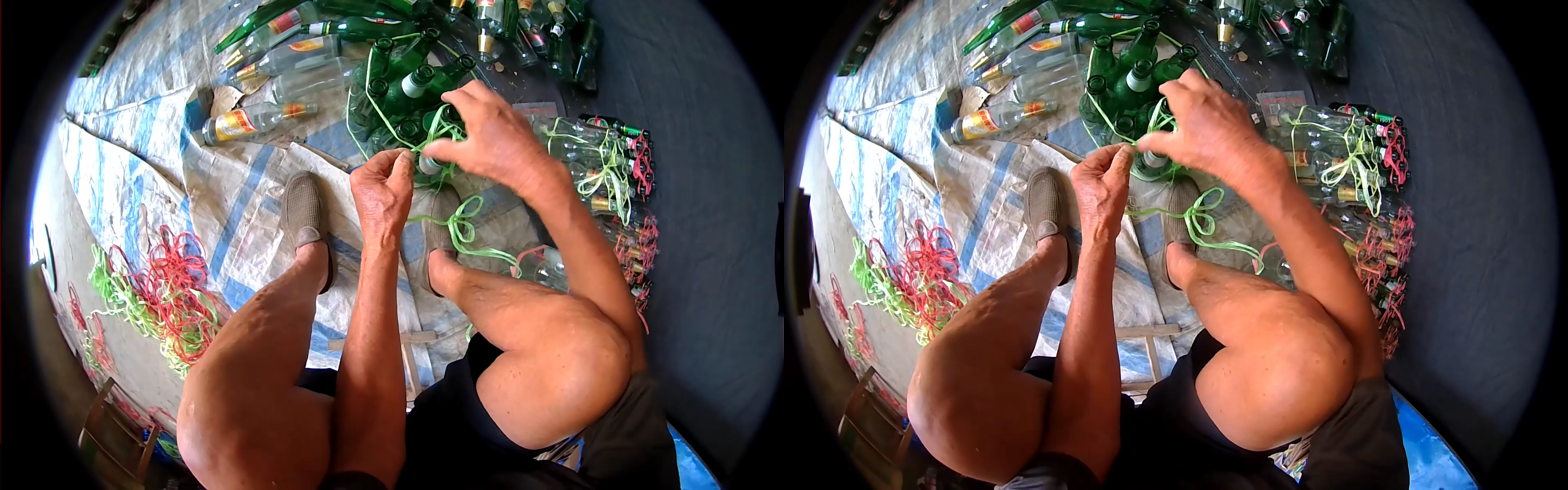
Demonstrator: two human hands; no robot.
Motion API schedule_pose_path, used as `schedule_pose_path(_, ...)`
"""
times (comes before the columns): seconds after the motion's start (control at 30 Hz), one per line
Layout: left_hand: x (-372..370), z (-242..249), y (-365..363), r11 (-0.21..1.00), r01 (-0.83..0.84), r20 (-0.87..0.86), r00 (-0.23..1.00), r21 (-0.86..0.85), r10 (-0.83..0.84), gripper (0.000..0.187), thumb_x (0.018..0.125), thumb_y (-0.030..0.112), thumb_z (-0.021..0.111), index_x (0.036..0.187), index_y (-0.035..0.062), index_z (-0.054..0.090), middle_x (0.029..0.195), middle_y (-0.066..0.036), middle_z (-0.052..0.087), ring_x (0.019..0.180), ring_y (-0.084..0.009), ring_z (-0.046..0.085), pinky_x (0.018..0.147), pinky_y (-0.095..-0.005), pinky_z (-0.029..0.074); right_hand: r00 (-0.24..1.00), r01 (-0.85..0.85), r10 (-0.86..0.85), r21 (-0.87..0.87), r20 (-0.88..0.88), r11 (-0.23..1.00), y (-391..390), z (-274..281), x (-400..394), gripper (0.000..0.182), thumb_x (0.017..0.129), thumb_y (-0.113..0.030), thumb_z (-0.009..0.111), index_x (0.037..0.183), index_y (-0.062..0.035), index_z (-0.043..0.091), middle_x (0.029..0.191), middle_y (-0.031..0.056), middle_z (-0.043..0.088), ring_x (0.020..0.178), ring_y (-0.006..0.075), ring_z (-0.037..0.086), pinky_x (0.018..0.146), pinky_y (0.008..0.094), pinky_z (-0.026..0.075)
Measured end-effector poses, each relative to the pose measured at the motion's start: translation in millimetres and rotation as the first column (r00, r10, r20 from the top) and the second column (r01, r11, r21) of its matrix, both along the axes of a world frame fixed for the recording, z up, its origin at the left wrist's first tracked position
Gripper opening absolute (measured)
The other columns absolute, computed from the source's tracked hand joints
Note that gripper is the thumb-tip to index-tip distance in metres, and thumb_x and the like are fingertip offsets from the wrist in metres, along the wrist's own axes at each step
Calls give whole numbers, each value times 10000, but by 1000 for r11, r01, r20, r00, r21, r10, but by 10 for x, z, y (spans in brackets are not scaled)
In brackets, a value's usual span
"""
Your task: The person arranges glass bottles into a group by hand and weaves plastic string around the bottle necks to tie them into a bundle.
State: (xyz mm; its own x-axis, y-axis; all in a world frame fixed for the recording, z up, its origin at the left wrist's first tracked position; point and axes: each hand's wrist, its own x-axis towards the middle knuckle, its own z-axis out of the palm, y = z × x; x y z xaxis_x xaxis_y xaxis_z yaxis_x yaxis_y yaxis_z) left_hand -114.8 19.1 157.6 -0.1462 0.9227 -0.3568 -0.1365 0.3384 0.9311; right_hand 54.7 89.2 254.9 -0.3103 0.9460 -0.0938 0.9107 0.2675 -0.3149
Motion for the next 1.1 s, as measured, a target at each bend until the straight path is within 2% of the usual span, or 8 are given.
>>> schedule_pose_path(0.03, 0, -7, -3, 1000, -2, -6, 1000, 11, 2, 263, 993, 173, 763, 1092, -68, 801, 837, 11, 725, 728, -61, 582, 667, -248, 481, 995, 52, -46, -63, 89, 997, -93, 69, -106, 868, 739, -406, 924, 1410, 33, 591, 1323, 193, 610, 1211, 399, 645, 1010, 490, 547)
schedule_pose_path(0.1, -7, -22, 1, 999, -12, -18, 1000, 33, 12, 264, 994, 172, 761, 1094, -69, 800, 845, 5, 732, 733, -63, 587, 670, -250, 485, 993, 3, -3, 5, 115, 1000, -172, -3, -126, 913, 730, -380, 917, 1455, 30, 543, 1355, 191, 585, 1216, 404, 638, 1009, 502, 546)
schedule_pose_path(0.2, -25, -38, -1, 997, -12, -68, 998, 75, 17, 244, 973, 144, 732, 1074, -69, 794, 870, -83, 792, 766, -105, 674, 727, -290, 553, 990, 49, -56, 64, 127, 997, -224, -85, -184, 890, 738, -334, 897, 1456, 42, 528, 1346, 192, 585, 1205, 402, 638, 1007, 508, 544)
schedule_pose_path(0.5, -97, 69, 26, 993, 15, -147, 989, 118, 2, 239, 980, 151, 766, 1085, -60, 807, 840, -13, 760, 754, -59, 625, 688, -254, 515, 992, 96, -107, 154, 67, 983, -317, -223, -210, 834, 768, -302, 854, 1457, 34, 526, 1346, 181, 583, 1189, 379, 634, 984, 518, 497)
schedule_pose_path(0.63, -145, 88, 54, 989, 41, -218, 976, 144, -9, 230, 980, 137, 758, 1071, -69, 803, 805, -24, 759, 724, -65, 626, 660, -263, 514, 994, 105, -109, 242, 4, 965, -322, -321, -176, 713, 733, -267, 837, 1349, -44, 554, 1231, 142, 592, 1134, 347, 620, 945, 516, 460)
schedule_pose_path(0.83, -294, 304, 158, 962, 238, -453, 878, 136, -153, 228, 962, 156, 752, 1028, -55, 806, 718, -76, 734, 659, -97, 628, 621, -304, 516, 991, 130, -125, 261, -38, 957, -341, -361, -181, 707, 737, -263, 827, 1360, -67, 555, 1233, 126, 592, 1135, 336, 621, 933, 510, 435)
schedule_pose_path(1.03, -379, 451, 298, 908, 402, -659, 715, 115, -233, 260, 921, 205, 735, 1013, -26, 809, 743, -179, 747, 668, -210, 725, 669, -369, 558, 990, 140, -126, 280, -68, 950, -357, -403, -154, 711, 748, -265, 819, 1377, -64, 556, 1248, 119, 593, 1147, 325, 621, 924, 502, 415)
schedule_pose_path(1.1, -382, 552, 355, 894, 442, -695, 664, 67, -277, 263, 892, 232, 703, 977, 10, 816, 798, -224, 747, 744, -339, 752, 725, -432, 581, 987, 149, -129, 273, -90, 950, -363, -410, -155, 710, 751, -265, 817, 1381, -65, 558, 1252, 117, 594, 1152, 320, 621, 922, 500, 412)
